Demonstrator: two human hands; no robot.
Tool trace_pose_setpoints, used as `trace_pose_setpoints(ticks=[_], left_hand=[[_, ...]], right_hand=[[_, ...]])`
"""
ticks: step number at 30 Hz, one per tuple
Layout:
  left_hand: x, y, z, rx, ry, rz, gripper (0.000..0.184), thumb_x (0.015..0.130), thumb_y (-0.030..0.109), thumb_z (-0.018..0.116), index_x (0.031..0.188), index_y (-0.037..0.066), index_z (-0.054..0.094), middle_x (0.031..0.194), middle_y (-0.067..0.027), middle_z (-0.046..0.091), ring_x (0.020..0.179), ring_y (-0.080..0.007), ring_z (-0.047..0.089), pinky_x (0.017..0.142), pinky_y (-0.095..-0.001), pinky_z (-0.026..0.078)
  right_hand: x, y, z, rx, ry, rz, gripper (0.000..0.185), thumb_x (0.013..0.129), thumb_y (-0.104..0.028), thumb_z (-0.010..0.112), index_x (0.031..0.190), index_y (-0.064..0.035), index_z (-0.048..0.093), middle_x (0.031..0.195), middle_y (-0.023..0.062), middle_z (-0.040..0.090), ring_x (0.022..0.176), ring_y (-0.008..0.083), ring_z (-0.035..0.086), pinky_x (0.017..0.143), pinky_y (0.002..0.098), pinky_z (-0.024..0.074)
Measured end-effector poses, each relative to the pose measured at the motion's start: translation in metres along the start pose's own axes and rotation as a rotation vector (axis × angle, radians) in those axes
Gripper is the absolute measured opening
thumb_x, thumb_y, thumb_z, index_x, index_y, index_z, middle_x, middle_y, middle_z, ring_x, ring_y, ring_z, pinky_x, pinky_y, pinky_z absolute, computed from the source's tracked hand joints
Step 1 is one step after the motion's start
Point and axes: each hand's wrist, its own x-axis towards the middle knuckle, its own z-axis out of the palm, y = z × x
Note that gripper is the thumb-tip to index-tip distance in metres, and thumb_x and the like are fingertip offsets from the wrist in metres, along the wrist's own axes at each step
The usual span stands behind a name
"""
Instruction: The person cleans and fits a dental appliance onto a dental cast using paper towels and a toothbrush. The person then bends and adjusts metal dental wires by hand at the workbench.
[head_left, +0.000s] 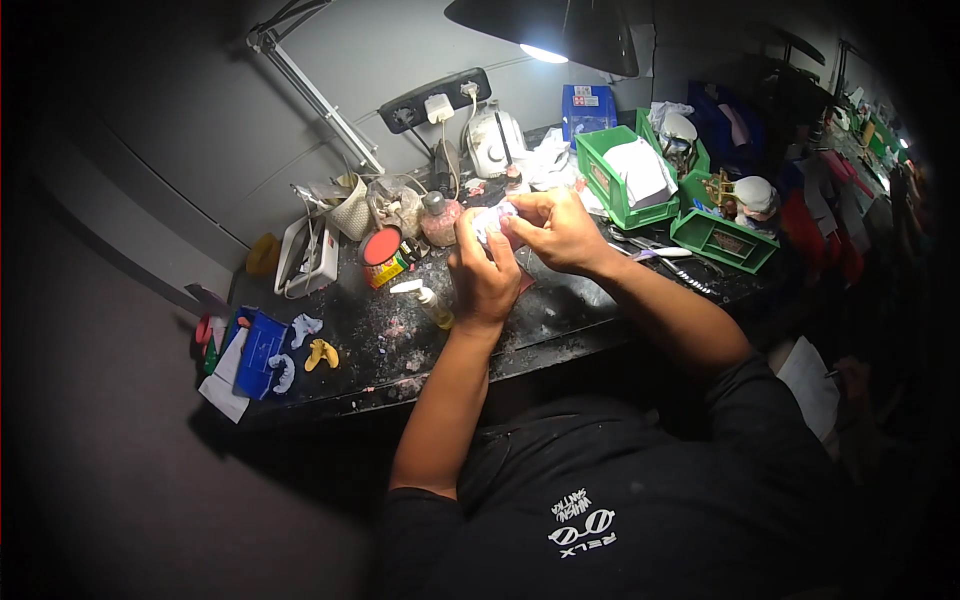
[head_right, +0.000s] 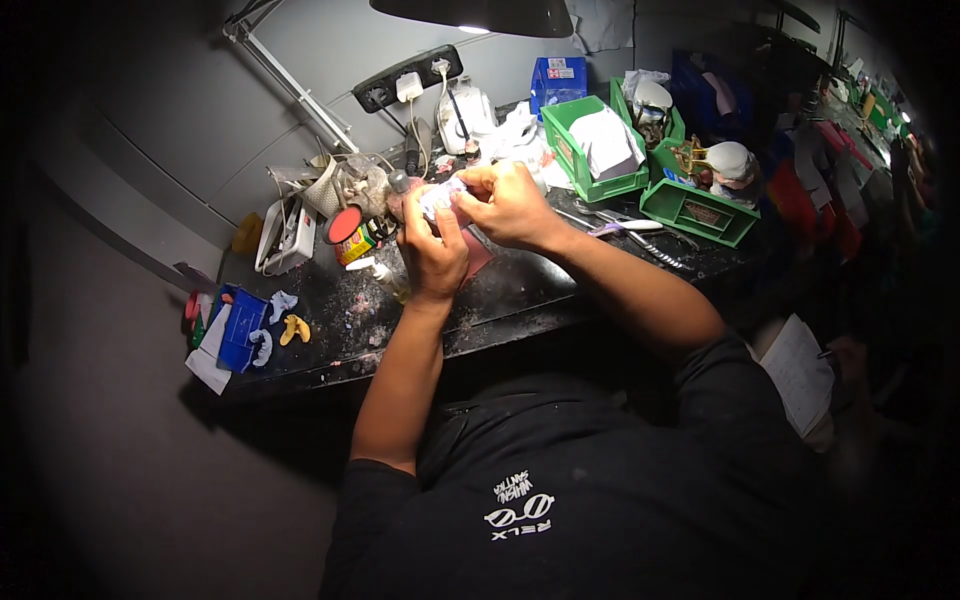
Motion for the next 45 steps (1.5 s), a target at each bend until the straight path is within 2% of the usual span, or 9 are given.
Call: trace_pose_setpoints(ticks=[9,12,24,27,30,32,33,36,45], left_hand=[[-0.002,-0.001,0.001,0.0,0.017,0.003,0.023,0.096,0.008,0.051,0.117,-0.002,0.054,0.09,-0.0284,0.067,0.083,-0.047,0.069,0.068,-0.05,0.055],[-0.003,-0.001,0.002,-0.003,0.018,-0.062,0.028,0.098,0.012,0.053,0.118,-0.006,0.058,0.098,-0.0311,0.068,0.09,-0.0489,0.069,0.075,-0.0504,0.055],[-0.002,-0.002,0.006,0.016,0.065,-0.026,0.018,0.099,0.011,0.054,0.11,-0.002,0.061,0.088,-0.0256,0.069,0.082,-0.0445,0.071,0.066,-0.0481,0.055],[-0.002,-0.007,0.005,-0.026,0.044,-0.171,0.019,0.1,0.012,0.056,0.105,-0.003,0.065,0.088,-0.0252,0.07,0.081,-0.0417,0.072,0.066,-0.0449,0.055],[-0.004,-0.021,0.007,-0.187,0.029,-0.281,0.022,0.102,0.013,0.055,0.105,-0.004,0.067,0.09,-0.021,0.072,0.079,-0.0313,0.074,0.068,-0.0398,0.055],[-0.003,-0.027,0.008,-0.36,0.02,-0.342,0.024,0.104,0.014,0.052,0.108,-0.005,0.066,0.091,-0.0148,0.073,0.081,-0.0198,0.071,0.069,-0.0357,0.054],[-0.003,-0.028,0.008,-0.41,0.006,-0.437,0.024,0.105,0.013,0.051,0.108,-0.005,0.066,0.092,-0.011,0.072,0.082,-0.0147,0.069,0.069,-0.0323,0.054],[-0.002,-0.029,0.013,-0.381,0.045,-0.288,0.022,0.105,0.01,0.049,0.11,-0.005,0.065,0.088,-0.0076,0.07,0.073,-0.0091,0.063,0.063,-0.0243,0.05],[-0.001,-0.018,0.006,-0.361,-0.018,-0.394,0.019,0.105,0.01,0.054,0.107,-0.005,0.065,0.083,-0.0092,0.071,0.071,-0.0119,0.068,0.06,-0.0278,0.052]], right_hand=[[-0.001,-0.001,0.005,-0.049,0.075,-0.045,0.023,0.094,-0.012,0.067,0.103,0.008,0.072,0.082,0.0071,0.074,0.075,0.0062,0.063,0.068,0.026,0.0521],[0.001,0.001,0.007,-0.104,0.113,-0.055,0.021,0.094,-0.013,0.067,0.1,0.0072,0.073,0.079,0.0065,0.073,0.072,0.0054,0.061,0.065,0.0258,0.0514],[0.002,0.002,0.01,-0.064,0.164,-0.051,0.023,0.096,-0.015,0.068,0.094,0.0075,0.072,0.07,0.0051,0.07,0.064,0.0044,0.058,0.055,0.0263,0.0473],[0.005,0.005,0.009,-0.154,0.196,-0.089,0.027,0.099,-0.019,0.066,0.09,0.0065,0.073,0.069,0.004,0.068,0.061,0.0045,0.059,0.053,0.0245,0.0473],[0.006,0.001,0.003,-0.005,0.14,0.014,0.03,0.101,-0.022,0.065,0.092,0.0051,0.073,0.065,0.0027,0.066,0.058,0.0052,0.061,0.051,0.0227,0.0481],[0.007,0.0,-0.004,0.132,-0.002,0.148,0.029,0.103,-0.023,0.063,0.103,0.0045,0.072,0.07,0.0036,0.068,0.057,0.0062,0.062,0.051,0.0219,0.0497],[0.007,-0.002,-0.006,0.212,-0.047,0.198,0.029,0.101,-0.018,0.065,0.117,0.006,0.067,0.084,0.0062,0.071,0.063,0.0071,0.064,0.053,0.0228,0.0519],[0.004,-0.005,-0.005,0.368,-0.073,0.187,0.022,0.099,-0.012,0.067,0.114,0.0042,0.067,0.087,0.0058,0.072,0.063,0.0076,0.063,0.053,0.0225,0.0521],[0.007,0.006,-0.004,0.332,-0.17,0.132,0.02,0.091,-0.003,0.071,0.11,0.0043,0.067,0.09,0.0069,0.073,0.07,0.0086,0.065,0.059,0.0243,0.0542]])
